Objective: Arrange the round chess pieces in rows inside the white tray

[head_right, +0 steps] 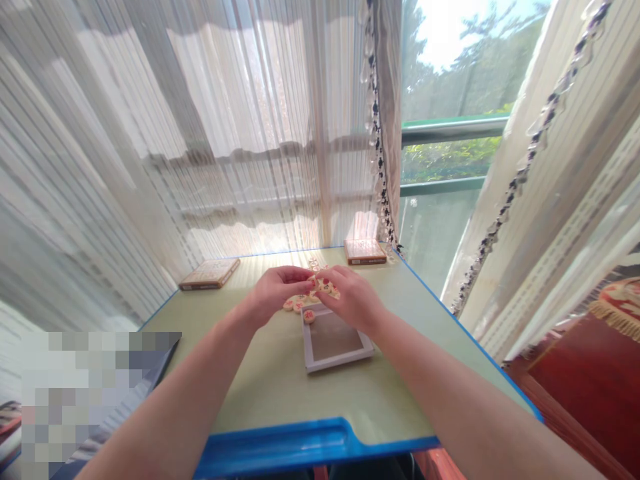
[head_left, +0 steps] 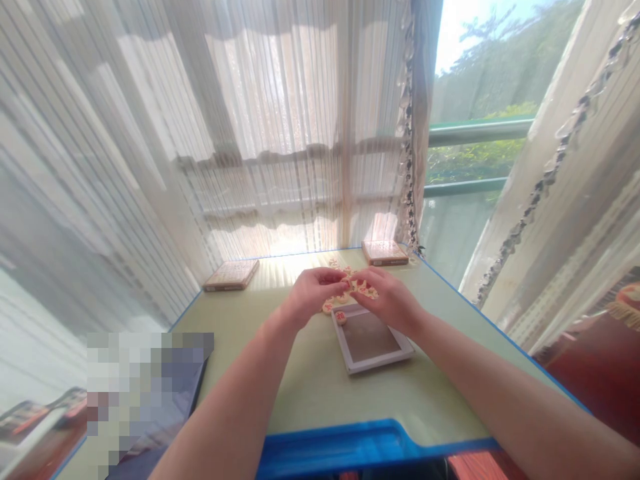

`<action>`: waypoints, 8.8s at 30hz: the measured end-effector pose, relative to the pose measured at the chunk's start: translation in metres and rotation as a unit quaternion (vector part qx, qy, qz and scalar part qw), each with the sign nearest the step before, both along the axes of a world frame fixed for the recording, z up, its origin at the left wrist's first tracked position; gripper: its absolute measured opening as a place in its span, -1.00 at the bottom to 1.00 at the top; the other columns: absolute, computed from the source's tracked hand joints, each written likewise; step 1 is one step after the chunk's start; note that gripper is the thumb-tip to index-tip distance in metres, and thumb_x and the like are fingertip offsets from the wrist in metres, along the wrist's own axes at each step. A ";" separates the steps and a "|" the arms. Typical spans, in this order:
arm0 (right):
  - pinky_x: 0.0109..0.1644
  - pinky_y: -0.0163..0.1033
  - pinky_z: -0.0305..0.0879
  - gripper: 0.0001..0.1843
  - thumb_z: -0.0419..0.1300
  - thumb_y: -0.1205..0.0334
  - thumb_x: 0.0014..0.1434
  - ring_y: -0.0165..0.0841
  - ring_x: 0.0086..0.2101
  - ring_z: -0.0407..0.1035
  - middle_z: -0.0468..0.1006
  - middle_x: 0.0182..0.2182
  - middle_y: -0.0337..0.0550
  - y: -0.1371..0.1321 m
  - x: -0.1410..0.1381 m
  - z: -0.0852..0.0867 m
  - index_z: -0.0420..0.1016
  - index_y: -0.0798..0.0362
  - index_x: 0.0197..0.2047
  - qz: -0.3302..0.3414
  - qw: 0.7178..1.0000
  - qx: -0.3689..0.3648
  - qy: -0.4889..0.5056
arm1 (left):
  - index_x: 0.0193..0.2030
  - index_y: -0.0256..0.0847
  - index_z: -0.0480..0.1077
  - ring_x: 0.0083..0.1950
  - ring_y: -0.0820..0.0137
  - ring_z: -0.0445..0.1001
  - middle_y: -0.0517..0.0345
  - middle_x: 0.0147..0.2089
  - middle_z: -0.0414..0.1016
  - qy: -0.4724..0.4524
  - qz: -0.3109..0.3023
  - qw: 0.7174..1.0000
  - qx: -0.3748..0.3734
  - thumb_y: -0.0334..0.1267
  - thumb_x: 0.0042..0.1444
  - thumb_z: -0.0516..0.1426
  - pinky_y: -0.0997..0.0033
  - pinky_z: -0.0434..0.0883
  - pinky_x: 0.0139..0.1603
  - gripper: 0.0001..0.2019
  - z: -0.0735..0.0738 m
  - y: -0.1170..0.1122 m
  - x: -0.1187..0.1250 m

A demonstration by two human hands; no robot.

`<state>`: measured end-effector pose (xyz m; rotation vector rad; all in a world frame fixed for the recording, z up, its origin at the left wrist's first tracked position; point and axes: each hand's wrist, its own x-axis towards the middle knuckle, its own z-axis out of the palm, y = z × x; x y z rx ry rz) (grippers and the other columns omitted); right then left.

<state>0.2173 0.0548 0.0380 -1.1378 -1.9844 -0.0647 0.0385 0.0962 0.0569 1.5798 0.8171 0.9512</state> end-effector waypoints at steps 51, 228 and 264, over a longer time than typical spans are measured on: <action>-0.38 -0.33 0.06 -0.73 0.19 -0.01 0.06 -0.42 -0.47 0.27 0.44 -0.57 -0.25 -0.016 -0.010 0.000 0.53 0.01 -0.39 0.041 0.969 -0.167 -0.175 | -0.58 -0.20 0.48 -0.48 0.43 0.36 0.19 -0.57 0.44 0.448 0.022 0.867 0.216 -0.19 -0.06 0.10 0.47 0.17 -0.47 -0.79 -0.009 0.010 -0.009; -0.26 -0.30 0.23 -0.81 0.15 0.20 0.15 -0.35 -0.33 0.38 0.54 -0.41 -0.17 -0.013 -0.011 -0.005 0.61 -0.04 -0.26 0.148 0.961 -0.133 -0.190 | -0.55 -0.20 0.40 -0.49 0.37 0.32 0.11 -0.56 0.40 0.380 0.197 0.792 0.436 -0.27 0.08 -0.02 0.37 0.18 -0.42 -0.74 -0.021 0.011 -0.007; -0.29 -0.30 0.22 -0.79 0.14 0.15 0.13 -0.36 -0.35 0.40 0.59 -0.35 -0.20 -0.015 -0.008 -0.004 0.59 -0.07 -0.23 0.108 0.962 -0.153 -0.198 | -0.56 -0.19 0.38 -0.47 0.34 0.35 0.11 -0.55 0.42 0.401 0.183 0.789 0.429 -0.27 0.07 -0.02 0.36 0.14 -0.45 -0.75 -0.022 0.007 -0.007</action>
